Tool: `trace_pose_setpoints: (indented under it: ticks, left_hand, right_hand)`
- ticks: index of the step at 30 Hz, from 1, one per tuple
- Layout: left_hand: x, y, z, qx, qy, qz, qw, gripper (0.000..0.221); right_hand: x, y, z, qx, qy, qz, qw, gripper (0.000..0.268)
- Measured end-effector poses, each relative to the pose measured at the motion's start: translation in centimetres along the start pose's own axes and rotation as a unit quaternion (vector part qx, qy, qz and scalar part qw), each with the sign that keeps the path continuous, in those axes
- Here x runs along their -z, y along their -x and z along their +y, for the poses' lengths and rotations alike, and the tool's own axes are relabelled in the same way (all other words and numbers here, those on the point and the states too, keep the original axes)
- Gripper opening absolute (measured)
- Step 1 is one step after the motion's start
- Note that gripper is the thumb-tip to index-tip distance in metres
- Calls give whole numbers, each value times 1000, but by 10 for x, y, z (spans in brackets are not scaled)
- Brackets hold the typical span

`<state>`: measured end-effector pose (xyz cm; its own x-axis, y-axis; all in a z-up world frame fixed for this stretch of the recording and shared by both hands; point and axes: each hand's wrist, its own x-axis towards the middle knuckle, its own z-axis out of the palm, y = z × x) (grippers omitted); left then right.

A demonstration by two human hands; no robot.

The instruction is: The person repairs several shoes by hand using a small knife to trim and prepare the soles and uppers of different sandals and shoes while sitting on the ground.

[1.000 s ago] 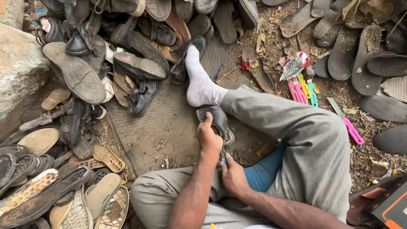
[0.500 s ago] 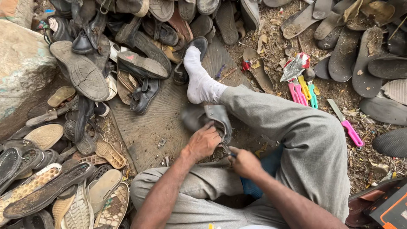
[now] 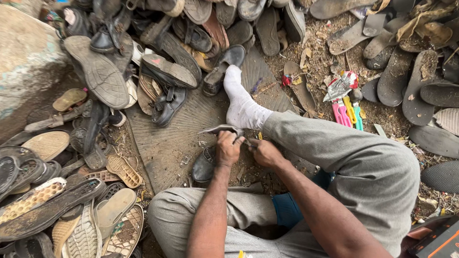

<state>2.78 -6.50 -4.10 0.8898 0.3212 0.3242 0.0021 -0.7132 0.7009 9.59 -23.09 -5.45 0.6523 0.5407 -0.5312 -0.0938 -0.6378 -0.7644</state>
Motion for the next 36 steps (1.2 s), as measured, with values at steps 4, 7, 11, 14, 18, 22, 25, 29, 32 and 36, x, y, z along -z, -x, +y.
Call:
trace_pose_setpoints:
  ticks: [4,7,11,14,18,22,25,29,32,36]
  left_hand:
    - [4,6,2,-28,12,86,996,22]
    - [0,-4,-2,-28,16,120,992,24]
    - [-12,3,-21,36,1,149,988,35]
    - [-32,6,-20,107,9,165,980,40]
    - [-28,-2,-3,220,122,171,953,29]
    - [12,7,15,144,-52,83,985,31]
    - [31,15,22,134,-118,-33,983,25]
    - [31,22,16,149,16,11,989,21]
    - [25,23,3,120,44,57,990,20]
    - [23,24,3,147,36,83,985,21]
  right_hand:
    - [-19,37,-11,132,129,84,979,40]
    - [-24,88,-26,73,190,62,977,48]
    - [-28,91,-48,1,197,62,978,50]
    - [-32,66,-57,4,174,76,982,53]
    - [-24,43,-64,6,146,66,987,46]
    - [-17,39,-61,16,211,66,975,50]
    - [-11,25,-51,16,189,38,981,44]
    - [-8,-1,-48,130,170,100,972,34]
    - [-9,-3,-57,96,199,87,971,31]
    - [-6,11,-69,38,192,29,980,30]
